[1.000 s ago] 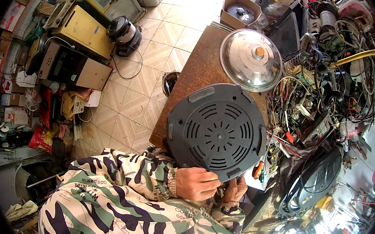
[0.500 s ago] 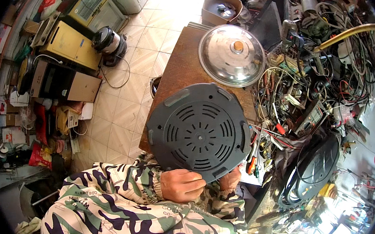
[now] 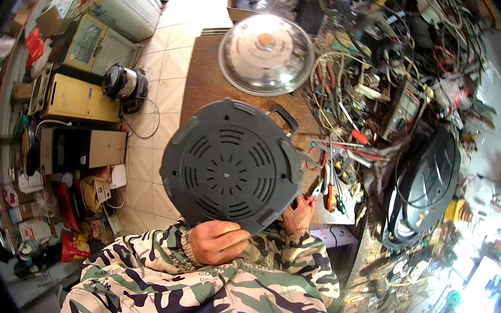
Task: The person uses a screwdriver and hammer to remove screws from the bottom of a portable electric stove. They repeatedly tap the screwdriver with the hammer to loosen fasteners, then remove the screws by hand and inspect the base plate.
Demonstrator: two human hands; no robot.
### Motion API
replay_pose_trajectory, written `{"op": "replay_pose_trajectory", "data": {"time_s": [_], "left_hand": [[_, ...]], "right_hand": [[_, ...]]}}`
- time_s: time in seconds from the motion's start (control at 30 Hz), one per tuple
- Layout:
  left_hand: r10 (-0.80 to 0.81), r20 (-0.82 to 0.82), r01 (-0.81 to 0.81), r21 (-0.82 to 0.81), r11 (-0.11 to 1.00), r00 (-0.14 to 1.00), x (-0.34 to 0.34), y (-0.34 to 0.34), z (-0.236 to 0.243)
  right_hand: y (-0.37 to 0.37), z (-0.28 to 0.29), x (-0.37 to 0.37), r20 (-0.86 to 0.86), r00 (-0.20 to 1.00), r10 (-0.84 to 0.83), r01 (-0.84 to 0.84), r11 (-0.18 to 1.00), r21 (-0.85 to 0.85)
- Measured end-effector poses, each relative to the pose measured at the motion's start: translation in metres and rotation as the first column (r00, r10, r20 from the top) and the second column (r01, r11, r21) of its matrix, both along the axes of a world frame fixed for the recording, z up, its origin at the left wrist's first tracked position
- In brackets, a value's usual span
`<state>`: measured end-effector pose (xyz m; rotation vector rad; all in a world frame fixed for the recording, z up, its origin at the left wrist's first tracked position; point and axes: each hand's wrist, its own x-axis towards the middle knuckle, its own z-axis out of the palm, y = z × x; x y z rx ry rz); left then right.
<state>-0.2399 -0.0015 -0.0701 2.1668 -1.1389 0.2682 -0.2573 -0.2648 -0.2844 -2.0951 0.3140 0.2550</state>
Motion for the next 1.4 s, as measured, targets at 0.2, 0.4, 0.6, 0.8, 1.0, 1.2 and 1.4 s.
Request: {"op": "replay_pose_trajectory", "data": {"time_s": [0.2, 0.4, 0.6, 0.8, 1.0, 1.2, 1.4], "left_hand": [[-0.002, 0.043, 0.002, 0.009, 1.0, 0.999, 0.0, -0.004, 0.0], [-0.002, 0.02, 0.001, 0.037, 0.999, 1.0, 0.0, -0.001, 0.006], [0.001, 0.018, -0.002, 0.049, 0.999, 1.0, 0.0, -0.001, 0.009], [-0.001, -0.013, 0.001, 0.04, 0.999, 1.0, 0.003, -0.001, 0.014], [0.0, -0.022, 0.001, 0.061, 0.998, 1.0, 0.002, -0.002, 0.016], [-0.016, -0.046, 0.02, 0.078, 0.997, 0.999, 0.005, -0.004, 0.017], [-0.015, -0.041, 0.019, 0.103, 0.994, 0.999, -0.002, 0.004, 0.014]], "right_hand": [[0.006, 0.007, 0.001, -0.059, 0.992, -0.107, 0.11, 0.993, 0.045], [0.002, 0.003, 0.0, -0.176, 0.977, -0.124, 0.145, 0.983, 0.112], [-0.001, -0.004, -0.001, -0.212, 0.973, -0.092, 0.112, 0.99, 0.085], [-0.001, -0.003, 0.002, -0.263, 0.957, -0.123, 0.161, 0.979, 0.125], [-0.001, -0.001, 0.003, -0.291, 0.948, -0.129, 0.173, 0.976, 0.13], [0.0, -0.005, -0.002, -0.291, 0.944, -0.155, 0.19, 0.977, 0.098], [-0.003, -0.007, -0.006, -0.278, 0.949, -0.148, 0.175, 0.982, 0.075]]}}
